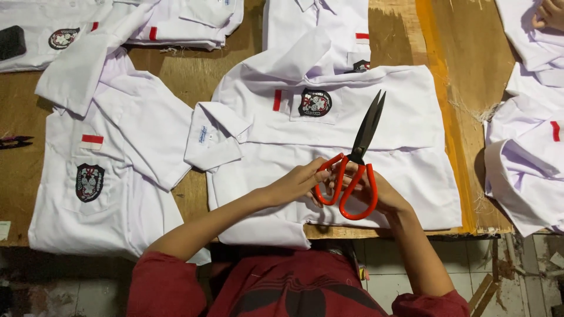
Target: Trimming loose threads with scissors and folding white school uniform shirts on a wooden table.
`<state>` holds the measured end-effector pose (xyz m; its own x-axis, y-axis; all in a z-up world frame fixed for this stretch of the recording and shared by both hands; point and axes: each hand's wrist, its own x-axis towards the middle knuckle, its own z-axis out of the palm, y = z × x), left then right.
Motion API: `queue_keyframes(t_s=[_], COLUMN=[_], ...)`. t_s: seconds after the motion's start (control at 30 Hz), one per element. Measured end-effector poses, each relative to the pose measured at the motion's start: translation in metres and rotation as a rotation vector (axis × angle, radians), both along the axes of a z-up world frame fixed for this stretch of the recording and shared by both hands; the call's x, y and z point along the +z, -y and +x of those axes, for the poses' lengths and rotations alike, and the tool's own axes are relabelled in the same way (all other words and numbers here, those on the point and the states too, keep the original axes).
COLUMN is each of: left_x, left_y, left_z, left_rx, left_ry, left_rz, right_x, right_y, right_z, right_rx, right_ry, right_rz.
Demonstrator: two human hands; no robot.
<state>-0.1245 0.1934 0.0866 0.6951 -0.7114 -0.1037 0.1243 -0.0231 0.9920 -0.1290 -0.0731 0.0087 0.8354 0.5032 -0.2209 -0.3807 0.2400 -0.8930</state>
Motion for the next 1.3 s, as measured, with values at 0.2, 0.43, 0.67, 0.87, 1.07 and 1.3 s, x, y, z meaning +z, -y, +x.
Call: queue_keyframes(t_s=[0.2, 0.43, 0.67, 0.87, 1.07, 1.3], left_x=[-0.068, -0.026, -0.077, -0.076, -0.07, -0.069], left_y=[0.006, -0.021, -0.009, -0.006, -0.004, -0.009], left_z=[0.007, 0.04, 0.093, 0.108, 0.107, 0.109], left_rx=[0.047, 0.148, 0.239, 0.153, 0.126, 0.11], left_ry=[0.193, 0.82, 1.024, 0.849, 0.858, 0.741], left_rz=[0.069, 0.61, 0.473, 0.367, 0.386, 0.336], right_x=[0.026, 0.033, 0.058, 0.023, 0.016, 0.014], right_y=[-0.022, 0.034, 0.058, 0.078, 0.075, 0.068], right_z=[-0.008, 0.029, 0.038, 0.02, 0.007, 0.013], right_rx=[0.083, -0.194, -0.011, 0.044, 0.079, 0.113], right_ry=[0.119, 0.522, 0.756, 0.787, 0.783, 0.785], right_rz=[0.096, -0.497, -1.596, -1.751, -1.846, -1.831])
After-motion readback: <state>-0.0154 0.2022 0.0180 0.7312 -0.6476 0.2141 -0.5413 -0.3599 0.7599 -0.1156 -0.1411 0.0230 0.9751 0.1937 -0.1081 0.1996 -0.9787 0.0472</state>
